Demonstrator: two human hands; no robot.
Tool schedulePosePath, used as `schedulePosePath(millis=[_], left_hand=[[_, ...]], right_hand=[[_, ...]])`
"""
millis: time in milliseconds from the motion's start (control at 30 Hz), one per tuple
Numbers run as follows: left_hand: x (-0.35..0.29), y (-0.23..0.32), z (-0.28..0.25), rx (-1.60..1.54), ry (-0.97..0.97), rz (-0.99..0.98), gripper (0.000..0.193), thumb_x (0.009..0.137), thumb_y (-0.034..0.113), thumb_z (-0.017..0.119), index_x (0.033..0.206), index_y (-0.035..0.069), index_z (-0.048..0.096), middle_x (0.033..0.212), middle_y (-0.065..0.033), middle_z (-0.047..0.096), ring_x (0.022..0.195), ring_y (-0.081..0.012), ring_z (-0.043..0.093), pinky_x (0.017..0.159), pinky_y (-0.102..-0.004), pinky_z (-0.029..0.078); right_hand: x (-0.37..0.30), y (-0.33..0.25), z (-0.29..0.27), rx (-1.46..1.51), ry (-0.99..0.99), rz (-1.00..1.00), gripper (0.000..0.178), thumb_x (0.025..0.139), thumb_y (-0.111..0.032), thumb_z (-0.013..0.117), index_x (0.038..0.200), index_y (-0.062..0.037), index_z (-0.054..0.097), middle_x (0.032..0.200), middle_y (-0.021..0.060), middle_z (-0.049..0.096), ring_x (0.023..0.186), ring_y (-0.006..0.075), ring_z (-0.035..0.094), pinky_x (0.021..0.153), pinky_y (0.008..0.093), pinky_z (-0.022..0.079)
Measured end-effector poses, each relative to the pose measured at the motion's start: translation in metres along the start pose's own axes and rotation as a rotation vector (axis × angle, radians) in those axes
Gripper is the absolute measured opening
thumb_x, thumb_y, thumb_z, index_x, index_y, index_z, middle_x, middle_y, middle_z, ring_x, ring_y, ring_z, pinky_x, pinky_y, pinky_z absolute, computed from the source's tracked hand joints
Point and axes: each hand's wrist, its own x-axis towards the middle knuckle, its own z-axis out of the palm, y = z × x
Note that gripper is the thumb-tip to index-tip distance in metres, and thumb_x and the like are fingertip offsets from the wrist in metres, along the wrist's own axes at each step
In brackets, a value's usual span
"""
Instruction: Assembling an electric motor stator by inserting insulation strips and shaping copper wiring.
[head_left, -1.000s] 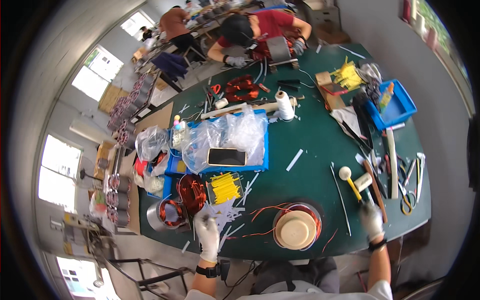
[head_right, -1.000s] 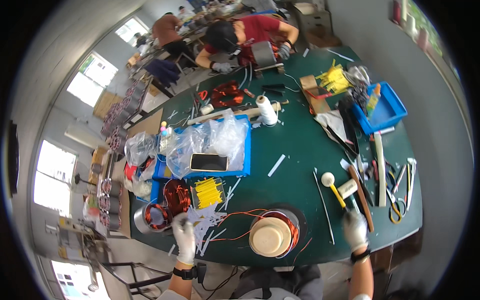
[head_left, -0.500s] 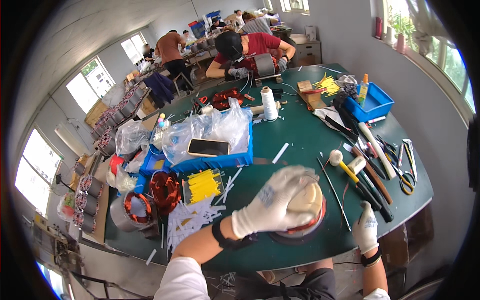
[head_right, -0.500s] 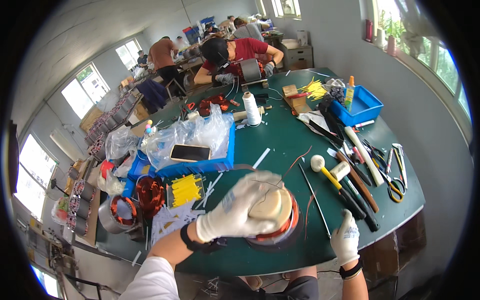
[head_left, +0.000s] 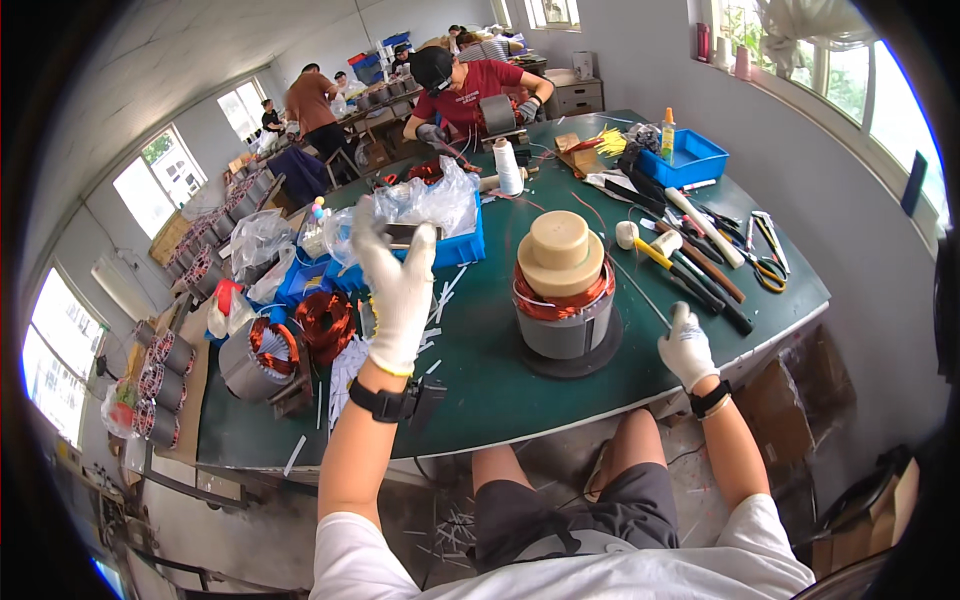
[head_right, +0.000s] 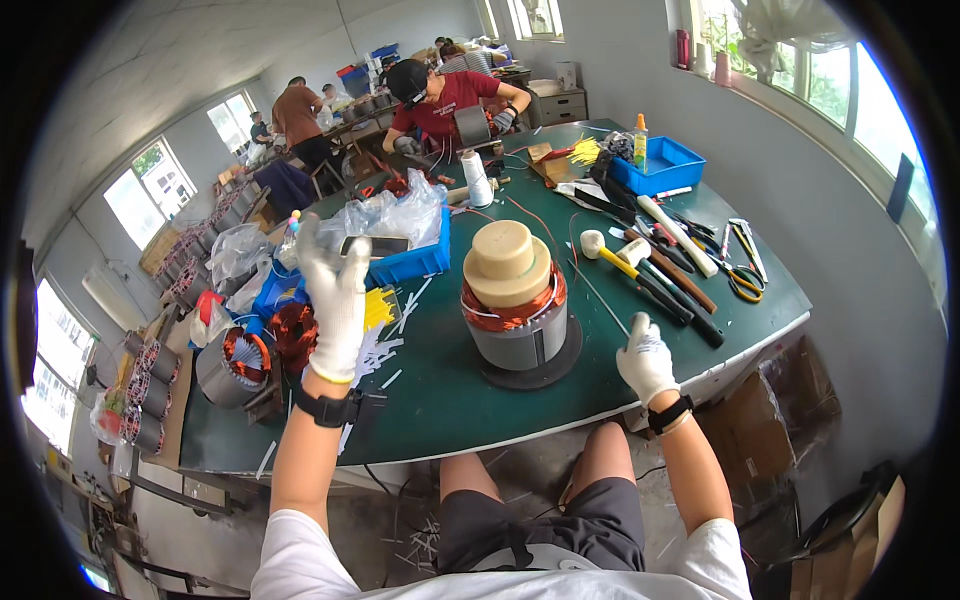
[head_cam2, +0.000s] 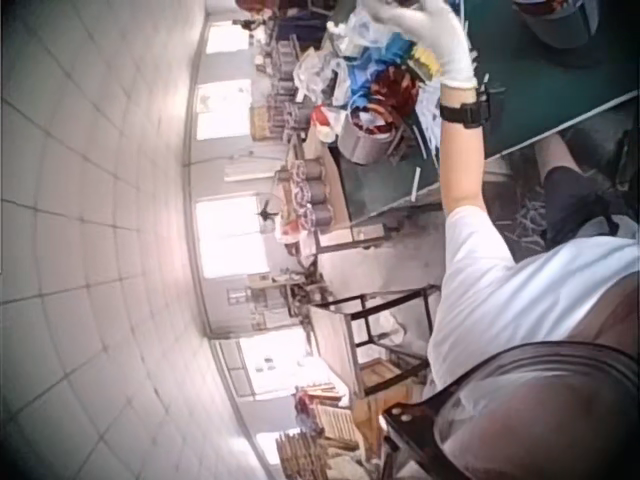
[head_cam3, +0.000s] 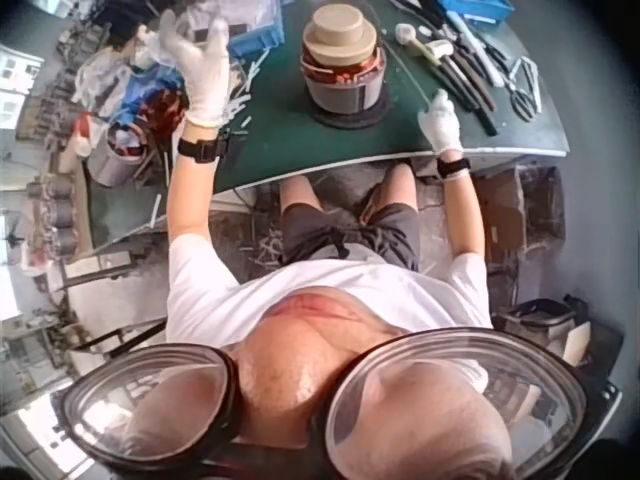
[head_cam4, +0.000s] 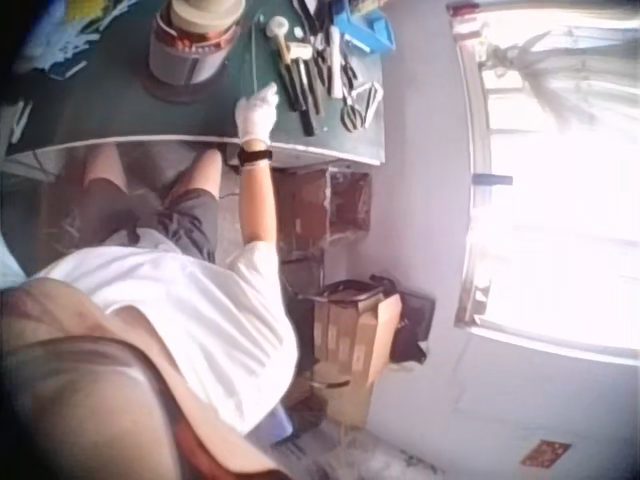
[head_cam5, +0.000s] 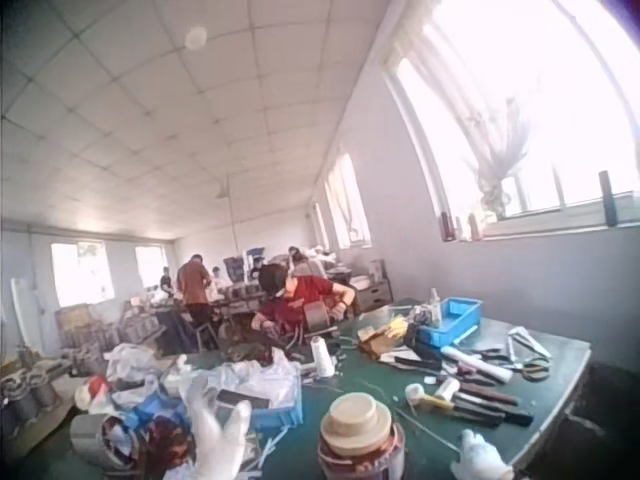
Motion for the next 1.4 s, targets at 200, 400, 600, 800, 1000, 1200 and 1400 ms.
schedulePosePath(millis=[200,400,600,800,1000,1200,1400], left_hand=[[-0.009,0.037,0.042,0.536,-0.526,0.803,0.026,0.084,0.009,0.067,0.110,0.005,0.066,0.111,-0.0128,0.066,0.108,-0.0289,0.061,0.100,-0.0399,0.045],[0.013,-0.017,0.124,0.731,-0.709,0.613,0.031,0.090,0.031,0.063,0.109,0.008,0.069,0.120,-0.0154,0.065,0.116,-0.0342,0.060,0.103,-0.0445,0.045],[0.018,-0.041,0.141,0.938,-0.945,0.229,0.043,0.090,0.046,0.060,0.109,0.009,0.070,0.107,-0.0173,0.069,0.106,-0.0347,0.065,0.096,-0.0428,0.049],[0.026,-0.055,0.139,0.898,-0.972,0.267,0.040,0.089,0.045,0.059,0.108,0.012,0.072,0.111,-0.0121,0.071,0.106,-0.0316,0.066,0.095,-0.0411,0.050],[0.040,-0.065,0.131,0.584,-1.150,0.263,0.033,0.094,0.036,0.062,0.105,0.006,0.066,0.106,-0.0107,0.066,0.102,-0.0254,0.063,0.094,-0.0362,0.048],[0.019,-0.052,0.144,1.131,-0.801,0.543,0.039,0.091,0.043,0.062,0.115,0.013,0.066,0.136,-0.0159,0.053,0.121,-0.0346,0.057,0.102,-0.0420,0.047],[0.005,-0.051,0.150,1.222,-0.634,0.346,0.045,0.089,0.051,0.057,0.115,0.015,0.066,0.109,-0.0176,0.067,0.104,-0.0365,0.065,0.093,-0.0468,0.050]], right_hand=[[-0.004,-0.032,-0.088,0.860,0.517,-0.165,0.011,0.093,0.001,0.061,0.103,-0.0007,0.061,0.085,0.0014,0.060,0.074,0.0080,0.055,0.067,0.0236,0.047],[-0.027,-0.070,-0.155,0.641,0.678,-0.250,0.012,0.098,-0.006,0.058,0.110,-0.0016,0.058,0.091,0.0114,0.067,0.078,0.0180,0.063,0.070,0.0315,0.051],[-0.037,-0.073,-0.146,0.325,0.199,-0.227,0.013,0.090,-0.005,0.063,0.097,-0.0006,0.053,0.087,0.0210,0.061,0.084,0.0420,0.060,0.073,0.0442,0.049],[-0.111,-0.063,-0.147,1.129,0.453,-0.396,0.025,0.090,0.011,0.063,0.100,-0.0021,0.045,0.099,0.0251,0.070,0.079,0.0202,0.069,0.069,0.0307,0.058],[-0.130,-0.058,-0.122,1.002,0.475,-0.528,0.023,0.093,0.005,0.064,0.103,-0.0039,0.045,0.102,0.0263,0.069,0.082,0.0222,0.070,0.071,0.0327,0.058],[-0.127,-0.063,-0.102,1.092,0.487,-0.611,0.021,0.090,0.007,0.065,0.097,-0.0029,0.048,0.097,0.0276,0.069,0.075,0.0258,0.069,0.064,0.0341,0.055],[-0.142,-0.045,-0.082,0.863,0.331,-0.800,0.017,0.084,0.013,0.064,0.095,0.0015,0.057,0.104,0.0274,0.068,0.094,0.0449,0.069,0.083,0.0515,0.056]])
